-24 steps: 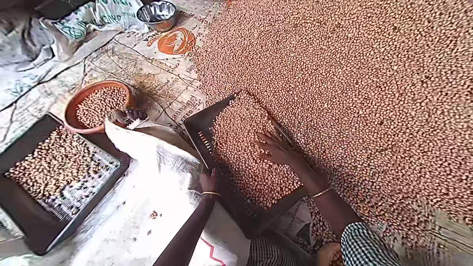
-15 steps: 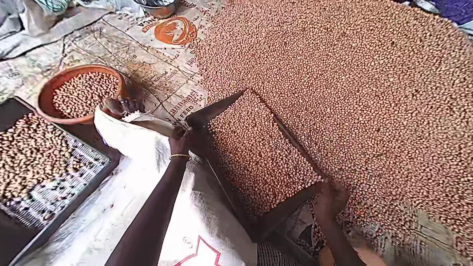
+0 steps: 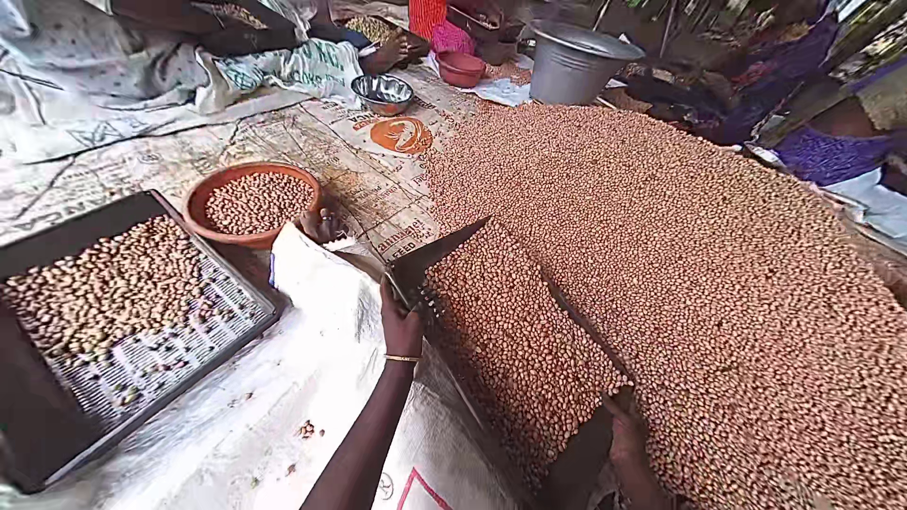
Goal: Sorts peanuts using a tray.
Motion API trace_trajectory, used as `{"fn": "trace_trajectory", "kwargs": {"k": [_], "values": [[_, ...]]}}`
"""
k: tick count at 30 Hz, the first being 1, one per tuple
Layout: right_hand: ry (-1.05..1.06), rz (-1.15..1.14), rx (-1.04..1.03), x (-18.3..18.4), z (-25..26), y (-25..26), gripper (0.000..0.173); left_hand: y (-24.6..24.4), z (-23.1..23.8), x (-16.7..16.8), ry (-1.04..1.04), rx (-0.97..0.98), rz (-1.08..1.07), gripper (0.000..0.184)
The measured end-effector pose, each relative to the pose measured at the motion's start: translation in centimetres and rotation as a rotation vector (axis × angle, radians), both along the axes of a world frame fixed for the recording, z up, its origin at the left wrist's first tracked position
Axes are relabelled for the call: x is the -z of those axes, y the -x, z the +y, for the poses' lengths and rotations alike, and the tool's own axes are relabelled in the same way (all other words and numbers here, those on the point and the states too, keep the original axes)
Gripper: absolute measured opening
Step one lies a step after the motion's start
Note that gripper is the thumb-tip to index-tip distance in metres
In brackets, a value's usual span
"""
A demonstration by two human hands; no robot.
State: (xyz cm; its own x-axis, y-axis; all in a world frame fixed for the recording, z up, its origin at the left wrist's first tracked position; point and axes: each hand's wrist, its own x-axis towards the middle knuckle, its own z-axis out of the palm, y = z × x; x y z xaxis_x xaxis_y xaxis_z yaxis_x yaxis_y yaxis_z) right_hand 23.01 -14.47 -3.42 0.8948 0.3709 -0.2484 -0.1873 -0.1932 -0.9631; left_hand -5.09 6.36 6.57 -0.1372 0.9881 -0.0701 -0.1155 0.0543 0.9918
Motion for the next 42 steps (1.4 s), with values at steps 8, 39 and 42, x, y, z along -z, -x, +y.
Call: {"fn": "trace_trajectory", "kwargs": {"k": [8, 39, 42], "values": [[-0.173, -0.145, -0.502, -9.2, 2.2, 1.7, 0.051, 12.6, -17.9, -6.7, -0.120, -0.405, 0.000, 0.087], [0.039, -0.800, -1.599, -7.6, 2.7, 20.3, 0.051, 25.3, -45.8, 3.2, 0.366, -0.470, 0.706, 0.052], [0.067, -0.720, -1.608, -6.3, 4.8, 23.6, 0.050, 25.4, -45.6, 3.7, 0.334, -0.510, 0.691, 0.054]]}}
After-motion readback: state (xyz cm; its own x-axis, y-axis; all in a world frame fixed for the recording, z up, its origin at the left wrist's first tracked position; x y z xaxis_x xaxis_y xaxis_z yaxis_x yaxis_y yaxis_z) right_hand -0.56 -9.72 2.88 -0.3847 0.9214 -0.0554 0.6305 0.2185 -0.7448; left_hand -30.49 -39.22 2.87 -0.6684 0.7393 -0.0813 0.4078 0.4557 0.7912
